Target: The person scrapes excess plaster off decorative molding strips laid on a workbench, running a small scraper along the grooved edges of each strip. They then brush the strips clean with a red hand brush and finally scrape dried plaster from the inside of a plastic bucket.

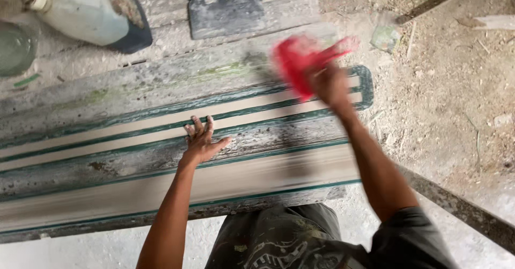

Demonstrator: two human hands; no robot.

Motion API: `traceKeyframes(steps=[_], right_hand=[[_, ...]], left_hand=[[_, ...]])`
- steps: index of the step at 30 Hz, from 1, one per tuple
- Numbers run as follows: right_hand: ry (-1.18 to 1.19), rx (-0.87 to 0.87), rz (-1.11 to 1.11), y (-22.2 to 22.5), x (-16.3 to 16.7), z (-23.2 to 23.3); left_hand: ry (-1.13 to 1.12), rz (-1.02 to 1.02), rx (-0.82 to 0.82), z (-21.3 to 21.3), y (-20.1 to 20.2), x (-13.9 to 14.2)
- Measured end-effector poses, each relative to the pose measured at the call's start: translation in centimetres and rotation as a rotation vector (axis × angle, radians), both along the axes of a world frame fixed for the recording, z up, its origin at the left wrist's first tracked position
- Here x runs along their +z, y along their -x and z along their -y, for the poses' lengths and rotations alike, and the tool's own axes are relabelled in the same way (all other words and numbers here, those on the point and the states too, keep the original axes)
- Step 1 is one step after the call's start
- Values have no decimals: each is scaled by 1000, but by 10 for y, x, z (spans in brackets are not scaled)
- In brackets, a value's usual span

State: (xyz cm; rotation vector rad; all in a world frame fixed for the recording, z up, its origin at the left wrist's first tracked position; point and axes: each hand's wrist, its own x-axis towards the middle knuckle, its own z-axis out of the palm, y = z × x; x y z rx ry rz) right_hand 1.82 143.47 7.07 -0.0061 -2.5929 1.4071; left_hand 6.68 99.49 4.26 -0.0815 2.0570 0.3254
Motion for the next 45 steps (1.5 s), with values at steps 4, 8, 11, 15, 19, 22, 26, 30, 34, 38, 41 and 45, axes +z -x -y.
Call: traceKeyframes(steps=[4,8,11,15,19,22,26,30,34,38,41,45], right_hand=[[-224,-33,47,-53,-35,20],[-272,-309,-5,-85,-21,-94],[-333,-429,23,-92,5,-157],[-41,-467,-52,-93,5,-131],[-57,-220,144,-110,-12,-79],[-105,-259,-53,-119,-7,-95],[-440,-558,-62,-87,19,-132],[-187,-501,-405,-1,38,-56],[152,-87,-155,60,49,109],[-29,53,-89,65,45,165],[-233,-26,50,61,33,107],[-771,-58,-55,56,40,-31]], left_hand=[[39,-16,-48,4,3,3],[37,12,42,3,0,9],[40,-7,25,-2,-1,15],[69,-62,42,-11,0,18],[16,-236,110,-12,-9,12],[-101,-543,38,-14,-27,6],[-70,-655,175,-34,-52,3],[-22,-753,178,-75,-65,14],[-98,-635,212,-111,-72,38],[-181,-685,226,-115,-79,53],[-263,-598,382,-96,-90,54],[-148,-684,393,-56,-120,42]])
